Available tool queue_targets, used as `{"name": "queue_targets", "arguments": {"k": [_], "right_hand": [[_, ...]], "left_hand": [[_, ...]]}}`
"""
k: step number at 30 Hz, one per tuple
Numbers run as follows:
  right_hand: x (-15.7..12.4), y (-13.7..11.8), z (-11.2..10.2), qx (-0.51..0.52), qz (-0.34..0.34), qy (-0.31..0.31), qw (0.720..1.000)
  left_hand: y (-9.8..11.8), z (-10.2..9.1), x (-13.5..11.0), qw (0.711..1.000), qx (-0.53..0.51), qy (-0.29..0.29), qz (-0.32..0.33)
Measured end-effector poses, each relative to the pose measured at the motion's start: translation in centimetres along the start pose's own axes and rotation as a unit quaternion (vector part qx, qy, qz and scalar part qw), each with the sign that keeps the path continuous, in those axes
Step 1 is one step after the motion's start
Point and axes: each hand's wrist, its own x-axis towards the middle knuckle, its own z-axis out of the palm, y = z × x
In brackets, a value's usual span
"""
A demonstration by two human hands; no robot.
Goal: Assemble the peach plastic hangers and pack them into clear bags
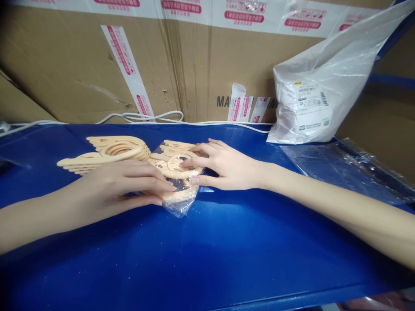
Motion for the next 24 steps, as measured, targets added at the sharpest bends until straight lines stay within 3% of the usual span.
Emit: {"name": "queue_targets", "arguments": {"k": [6,12,15,18,20,22,24], "right_hand": [[0.2,0.1,-0.6,0.054,0.014,-0.005,0.998],[-0.6,-0.6,-2.0,0.096,0.052,-0.005,0.994],[-2.2,-1.2,-3.5,0.096,0.104,0.032,0.989],[-5.4,-0.6,-5.6,0.005,0.205,0.046,0.978],[-8.5,0.9,-6.9,-0.096,0.322,-0.017,0.942],[-11.9,2.8,-7.9,-0.201,0.504,-0.106,0.833],[-15.1,4.6,-8.3,-0.228,0.583,-0.196,0.755]], "left_hand": [[1.5,-0.6,0.5,0.996,0.09,0.004,-0.006],[1.7,-0.8,1.7,0.994,0.093,-0.044,-0.027],[1.0,-0.4,3.8,0.992,0.106,-0.06,-0.035],[0.2,-0.2,7.0,0.98,0.161,-0.086,-0.085],[-0.5,-0.2,9.2,0.974,0.177,-0.095,-0.104],[-1.3,-0.3,11.0,0.972,0.184,-0.097,-0.112],[-2.0,-0.5,12.3,0.972,0.186,-0.092,-0.113]]}}
